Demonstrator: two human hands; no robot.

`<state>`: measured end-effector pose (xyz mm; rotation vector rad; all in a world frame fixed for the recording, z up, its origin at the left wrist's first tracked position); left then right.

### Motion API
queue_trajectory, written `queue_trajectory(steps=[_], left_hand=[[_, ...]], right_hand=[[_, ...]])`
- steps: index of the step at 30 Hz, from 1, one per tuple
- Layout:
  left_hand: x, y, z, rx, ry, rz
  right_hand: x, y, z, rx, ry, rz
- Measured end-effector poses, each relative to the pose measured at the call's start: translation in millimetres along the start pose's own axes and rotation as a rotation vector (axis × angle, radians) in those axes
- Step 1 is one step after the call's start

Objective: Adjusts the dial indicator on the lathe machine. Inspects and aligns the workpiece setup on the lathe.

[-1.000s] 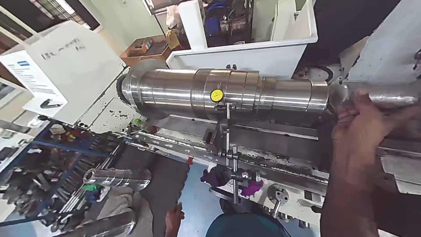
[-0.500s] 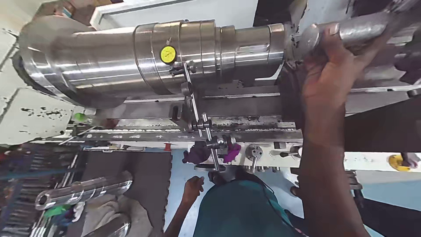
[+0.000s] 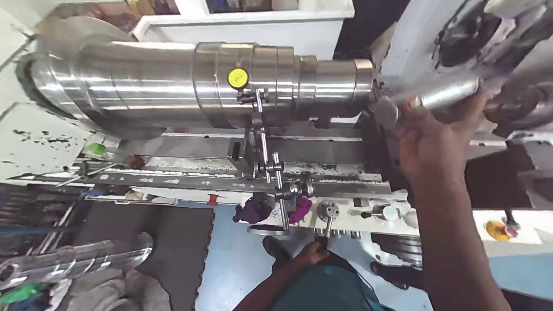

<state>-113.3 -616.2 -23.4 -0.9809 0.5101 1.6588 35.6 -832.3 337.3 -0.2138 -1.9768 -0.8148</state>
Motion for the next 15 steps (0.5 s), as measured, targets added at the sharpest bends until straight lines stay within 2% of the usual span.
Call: queue_trajectory(steps=[2,4,7,10,12,13,14,15], left_hand=[[-17,12,-13,-0.103,-0.073,0.037],[-50,15,-21,-0.19,-0.241,0.058],[-48,41,-47,-0.421,-0.238,0.146],[-61,51,-60,-0.554,-0.355,0.19],[-58,67,-71,-0.816,-0.321,0.067],[-48,81,-80,-1.094,-0.221,-0.062],[-53,84,-80,-1.328,-0.122,-0.178],[-81,71,-60,-1.41,-0.149,-0.31]], right_hand=[[-1,-3,6,0.041,0.033,0.011],[-1,-7,9,0.079,0.059,0.003],[-3,-15,15,0.123,0.08,0.011],[-4,-21,18,0.154,0.113,0.028],[-7,-25,21,0.167,0.125,0.025],[-8,-28,22,0.176,0.131,0.022],[-9,-29,23,0.181,0.136,0.015],[-9,-30,23,0.188,0.138,0.006]])
Point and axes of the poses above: each hand's wrist, its own z-axis away from the middle knuckle, its own y-axis out of the palm, x = y × z, the point moved 2 cm from there along -z, towards the middle knuckle, and after that the axes turned 12 degrees about -z, right-handed, at the moved point
